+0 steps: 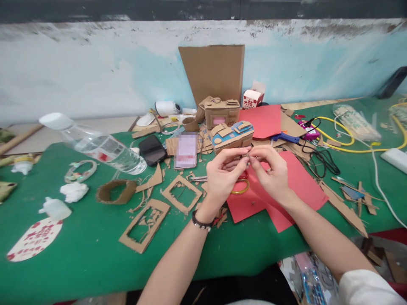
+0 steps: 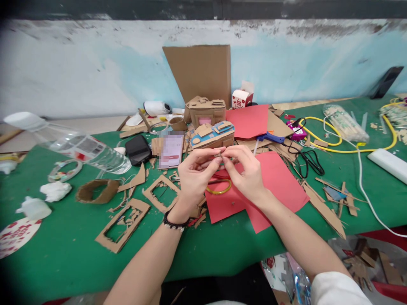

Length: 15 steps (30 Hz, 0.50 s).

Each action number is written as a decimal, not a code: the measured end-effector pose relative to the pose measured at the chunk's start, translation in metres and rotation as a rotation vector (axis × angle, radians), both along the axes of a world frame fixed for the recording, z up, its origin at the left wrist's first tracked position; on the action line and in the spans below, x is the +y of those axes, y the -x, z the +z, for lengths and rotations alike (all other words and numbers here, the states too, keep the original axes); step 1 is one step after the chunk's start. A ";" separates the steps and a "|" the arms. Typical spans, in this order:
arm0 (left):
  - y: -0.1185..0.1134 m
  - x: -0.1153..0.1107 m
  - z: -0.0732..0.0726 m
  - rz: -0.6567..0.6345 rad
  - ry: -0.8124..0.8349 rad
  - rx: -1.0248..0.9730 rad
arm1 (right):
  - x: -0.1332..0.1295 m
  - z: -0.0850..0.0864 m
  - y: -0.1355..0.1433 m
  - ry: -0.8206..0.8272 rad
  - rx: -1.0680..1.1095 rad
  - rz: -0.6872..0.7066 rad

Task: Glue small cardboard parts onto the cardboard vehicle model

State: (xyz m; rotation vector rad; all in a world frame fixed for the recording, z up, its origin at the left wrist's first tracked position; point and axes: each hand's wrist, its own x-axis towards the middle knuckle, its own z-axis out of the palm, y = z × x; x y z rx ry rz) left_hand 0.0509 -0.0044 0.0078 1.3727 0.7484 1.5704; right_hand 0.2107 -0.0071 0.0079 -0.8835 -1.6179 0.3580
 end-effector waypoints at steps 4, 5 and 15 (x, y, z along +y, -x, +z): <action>0.000 0.001 0.001 0.047 0.013 0.007 | 0.001 0.000 -0.003 -0.075 -0.064 -0.031; 0.000 0.001 0.001 0.052 0.013 0.005 | 0.001 0.000 -0.004 -0.100 -0.082 -0.046; -0.001 0.002 0.001 0.108 0.023 0.018 | 0.001 -0.002 -0.010 -0.278 -0.229 -0.114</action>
